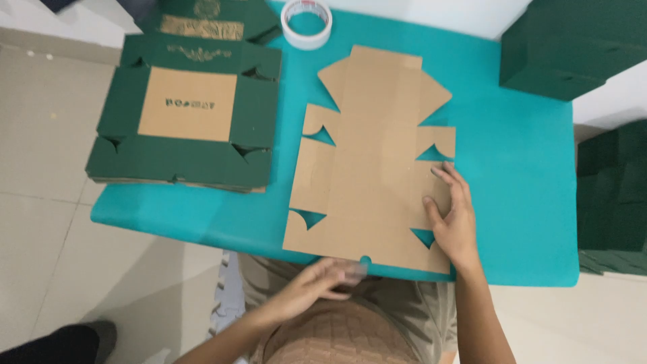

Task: Folding and assembling a cardboard box from a flat template.

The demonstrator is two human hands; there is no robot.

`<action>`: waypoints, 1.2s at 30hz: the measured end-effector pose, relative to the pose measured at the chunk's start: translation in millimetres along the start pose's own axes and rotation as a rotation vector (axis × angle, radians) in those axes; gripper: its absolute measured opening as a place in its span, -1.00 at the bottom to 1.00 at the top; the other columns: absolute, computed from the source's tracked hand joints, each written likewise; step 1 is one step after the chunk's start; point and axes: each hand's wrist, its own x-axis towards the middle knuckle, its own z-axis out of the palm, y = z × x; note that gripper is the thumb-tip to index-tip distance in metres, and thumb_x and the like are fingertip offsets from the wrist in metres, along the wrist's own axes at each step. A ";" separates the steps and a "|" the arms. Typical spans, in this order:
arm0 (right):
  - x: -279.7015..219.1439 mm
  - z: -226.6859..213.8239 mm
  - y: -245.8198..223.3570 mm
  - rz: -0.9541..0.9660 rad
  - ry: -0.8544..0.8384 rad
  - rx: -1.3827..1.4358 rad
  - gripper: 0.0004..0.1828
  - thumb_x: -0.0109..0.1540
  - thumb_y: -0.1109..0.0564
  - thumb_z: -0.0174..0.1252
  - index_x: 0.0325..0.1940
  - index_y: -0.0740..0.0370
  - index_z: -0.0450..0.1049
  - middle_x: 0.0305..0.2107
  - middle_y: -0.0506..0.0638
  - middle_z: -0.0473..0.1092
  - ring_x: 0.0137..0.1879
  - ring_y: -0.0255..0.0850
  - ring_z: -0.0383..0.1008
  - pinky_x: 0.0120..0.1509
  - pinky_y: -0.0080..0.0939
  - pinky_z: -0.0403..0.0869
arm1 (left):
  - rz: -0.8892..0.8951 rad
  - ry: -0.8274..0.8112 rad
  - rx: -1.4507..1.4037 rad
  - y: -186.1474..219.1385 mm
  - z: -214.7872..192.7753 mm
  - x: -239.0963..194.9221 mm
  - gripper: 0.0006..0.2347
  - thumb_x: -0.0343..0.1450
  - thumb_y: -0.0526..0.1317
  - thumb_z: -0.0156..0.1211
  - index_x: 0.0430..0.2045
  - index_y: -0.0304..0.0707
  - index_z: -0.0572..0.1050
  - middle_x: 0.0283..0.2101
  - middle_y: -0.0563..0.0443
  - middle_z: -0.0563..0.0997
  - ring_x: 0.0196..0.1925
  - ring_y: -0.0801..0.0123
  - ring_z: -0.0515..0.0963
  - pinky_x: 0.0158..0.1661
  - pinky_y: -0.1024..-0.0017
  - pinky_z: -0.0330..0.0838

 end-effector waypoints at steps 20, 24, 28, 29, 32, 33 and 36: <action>-40.0 -14.9 -41.6 -0.322 -0.453 -0.488 -0.23 0.06 -0.24 0.28 0.32 -0.05 0.29 0.27 -0.09 0.22 0.42 -0.12 0.20 0.49 -0.03 0.20 | 0.528 0.036 1.946 103.4 -2.6 11.1 -0.38 0.33 0.04 0.23 0.20 -0.41 0.30 0.27 -0.35 0.26 0.36 -0.13 0.24 0.29 -0.09 0.10; -20.0 -33.7 -71.5 -0.274 -0.524 -0.371 -0.53 0.20 -0.08 0.16 0.16 0.11 0.47 0.06 0.07 0.47 0.23 0.01 0.43 0.36 0.02 0.36 | 0.554 -0.032 1.861 121.1 -2.9 20.8 -0.52 0.36 0.02 0.10 0.00 -0.46 0.48 0.07 -0.40 0.48 0.20 -0.15 0.45 0.16 0.02 0.32; -1.8 -42.8 -78.7 -0.178 -0.545 -0.316 -0.66 0.30 0.03 0.02 0.06 0.20 0.53 -0.12 0.17 0.55 0.06 0.07 0.55 0.22 0.02 0.46 | 0.443 -0.081 1.671 158.2 -8.9 34.3 -0.64 0.45 -0.06 -0.02 -0.17 -0.42 0.58 -0.20 -0.35 0.64 -0.11 -0.12 0.64 -0.11 0.13 0.53; 2.1 -43.6 -69.7 -0.132 -0.556 -0.300 -0.70 0.32 0.04 0.02 0.02 0.19 0.54 -0.17 0.15 0.56 0.01 0.07 0.57 0.15 0.04 0.48 | 0.355 -0.003 1.692 166.8 -8.6 34.6 -0.68 0.44 -0.05 0.06 -0.21 -0.35 0.60 -0.26 -0.31 0.66 -0.18 -0.12 0.66 -0.20 0.10 0.54; 18.6 -42.3 -56.1 -0.048 -0.552 -0.258 -0.76 0.35 0.07 0.02 -0.08 0.21 0.55 -0.26 0.15 0.57 -0.08 0.11 0.58 0.06 0.06 0.50 | 0.344 0.199 1.828 170.6 -17.9 43.9 -0.74 0.37 -0.02 0.25 -0.29 -0.22 0.59 -0.37 -0.19 0.67 -0.26 0.01 0.69 -0.10 0.12 0.43; 24.8 -41.5 -53.4 -0.007 -0.544 -0.232 -0.77 0.36 0.09 0.02 -0.14 0.25 0.54 -0.30 0.17 0.56 -0.10 0.14 0.58 0.04 0.07 0.49 | 0.422 0.326 1.935 167.5 -22.8 48.9 -0.74 0.31 -0.01 0.36 -0.34 -0.16 0.56 -0.42 -0.11 0.66 -0.27 0.12 0.69 0.09 0.17 0.31; 37.6 -30.8 -35.7 -0.089 -0.489 -0.254 -0.84 0.35 0.12 0.10 -0.15 0.24 0.53 -0.30 0.14 0.53 -0.10 0.10 0.57 0.03 0.03 0.48 | 0.519 0.367 1.952 153.4 -37.5 64.6 -0.69 0.28 -0.02 0.41 -0.30 -0.21 0.53 -0.35 -0.12 0.63 -0.21 0.15 0.64 0.13 0.17 0.19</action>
